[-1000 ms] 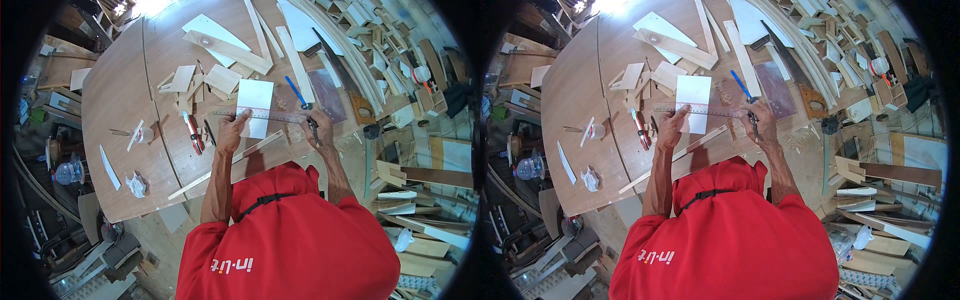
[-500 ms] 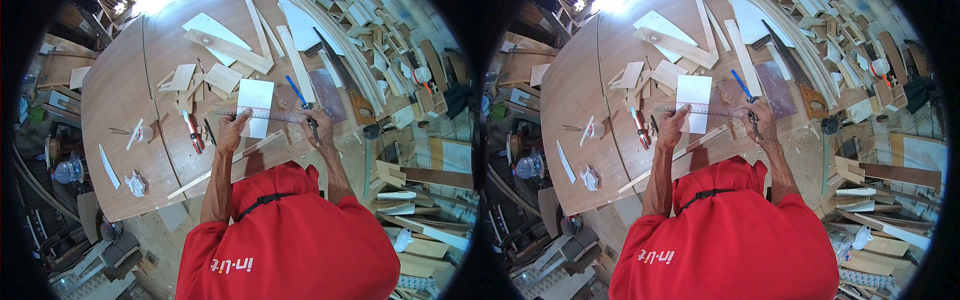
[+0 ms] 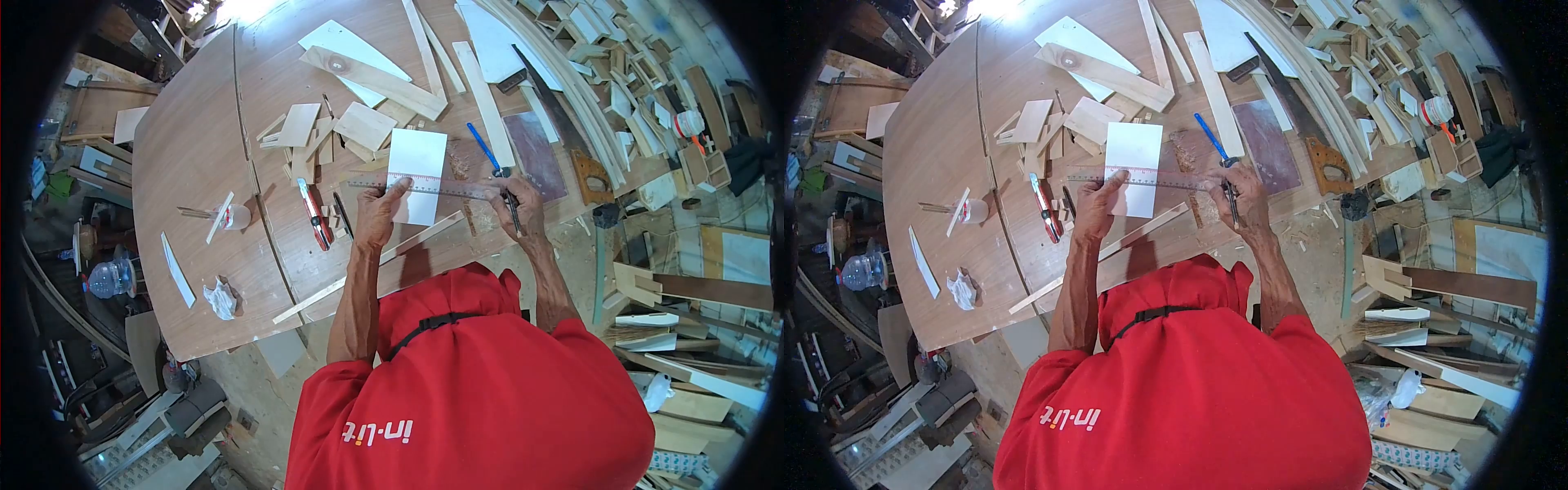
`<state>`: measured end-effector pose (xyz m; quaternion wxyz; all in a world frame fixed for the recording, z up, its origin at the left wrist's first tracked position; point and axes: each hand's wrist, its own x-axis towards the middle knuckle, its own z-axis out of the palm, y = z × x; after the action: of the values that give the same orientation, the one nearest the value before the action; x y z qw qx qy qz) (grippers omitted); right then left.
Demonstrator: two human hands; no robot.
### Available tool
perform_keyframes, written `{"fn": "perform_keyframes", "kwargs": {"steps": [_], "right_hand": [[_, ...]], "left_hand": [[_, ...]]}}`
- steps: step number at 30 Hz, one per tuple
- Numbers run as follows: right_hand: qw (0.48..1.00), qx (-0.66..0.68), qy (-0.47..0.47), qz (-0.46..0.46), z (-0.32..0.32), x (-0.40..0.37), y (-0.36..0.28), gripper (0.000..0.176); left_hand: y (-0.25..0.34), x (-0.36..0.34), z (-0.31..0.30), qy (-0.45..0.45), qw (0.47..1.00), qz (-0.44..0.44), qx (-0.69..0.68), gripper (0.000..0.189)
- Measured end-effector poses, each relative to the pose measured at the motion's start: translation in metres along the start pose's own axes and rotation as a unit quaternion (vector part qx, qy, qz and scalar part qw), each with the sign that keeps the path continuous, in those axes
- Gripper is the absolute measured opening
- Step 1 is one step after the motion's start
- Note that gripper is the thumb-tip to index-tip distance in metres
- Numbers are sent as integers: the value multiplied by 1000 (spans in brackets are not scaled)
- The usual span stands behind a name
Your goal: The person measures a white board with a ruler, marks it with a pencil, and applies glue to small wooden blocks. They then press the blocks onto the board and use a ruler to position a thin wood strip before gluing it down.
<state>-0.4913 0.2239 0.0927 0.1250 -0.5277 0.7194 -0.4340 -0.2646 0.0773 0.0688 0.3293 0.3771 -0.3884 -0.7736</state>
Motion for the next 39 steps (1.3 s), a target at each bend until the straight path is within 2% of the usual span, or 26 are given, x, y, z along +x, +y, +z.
{"fn": "perform_keyframes", "kwargs": {"steps": [27,29,39], "right_hand": [[1000,6,-8,1,-1,-1,-4,19],[1000,-4,-4,-23,-1,-1,-3,19],[1000,-5,-14,-3,-1,-1,-5,18]], "left_hand": [[2,-6,8,24,1000,16,-12,20],[0,-5,8,26,999,14,-12,19],[-4,-3,3,21,1000,8,-15,21]]}}
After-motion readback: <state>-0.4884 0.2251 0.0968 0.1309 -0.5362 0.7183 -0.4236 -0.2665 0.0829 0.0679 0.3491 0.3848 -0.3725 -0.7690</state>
